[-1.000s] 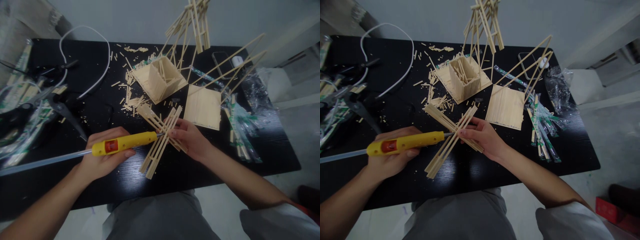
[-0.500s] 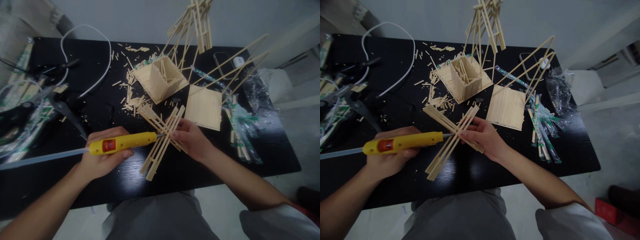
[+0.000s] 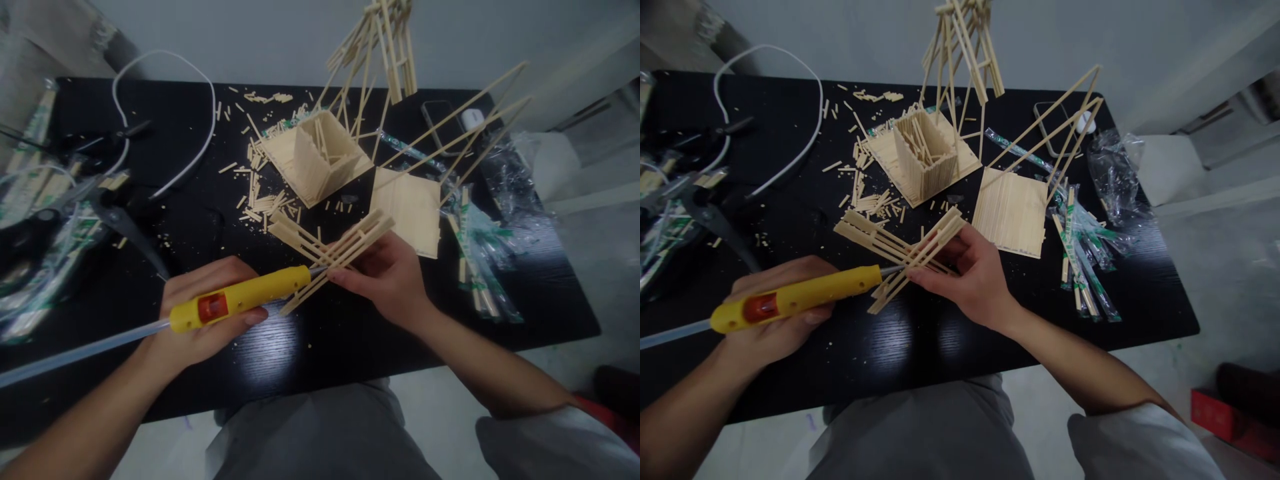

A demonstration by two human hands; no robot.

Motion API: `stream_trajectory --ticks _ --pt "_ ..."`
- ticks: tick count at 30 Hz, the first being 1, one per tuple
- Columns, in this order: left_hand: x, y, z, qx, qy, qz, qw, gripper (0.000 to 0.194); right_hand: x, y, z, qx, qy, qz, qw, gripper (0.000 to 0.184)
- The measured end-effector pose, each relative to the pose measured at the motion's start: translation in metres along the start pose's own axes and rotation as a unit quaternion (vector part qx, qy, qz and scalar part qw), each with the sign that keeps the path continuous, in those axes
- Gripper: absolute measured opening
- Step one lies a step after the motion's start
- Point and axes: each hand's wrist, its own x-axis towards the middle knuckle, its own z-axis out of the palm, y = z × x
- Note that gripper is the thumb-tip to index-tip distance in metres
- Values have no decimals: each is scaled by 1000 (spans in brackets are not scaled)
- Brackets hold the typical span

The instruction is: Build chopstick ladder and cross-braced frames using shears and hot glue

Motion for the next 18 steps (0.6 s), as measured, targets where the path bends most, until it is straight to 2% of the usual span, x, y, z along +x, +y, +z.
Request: stream_trajectory --ticks 8,13,18 --pt "-2 0 2 -1 -5 -2 1000 27 -6 3 2 -33 11 -48 998 41" --pt "2 2 4 -20 17 7 1000 26 -6 2 3 -20 2 -55 998 45" --pt "3 0 4 -21 12 16 1000 25 -6 3 2 -32 7 -53 998 49"
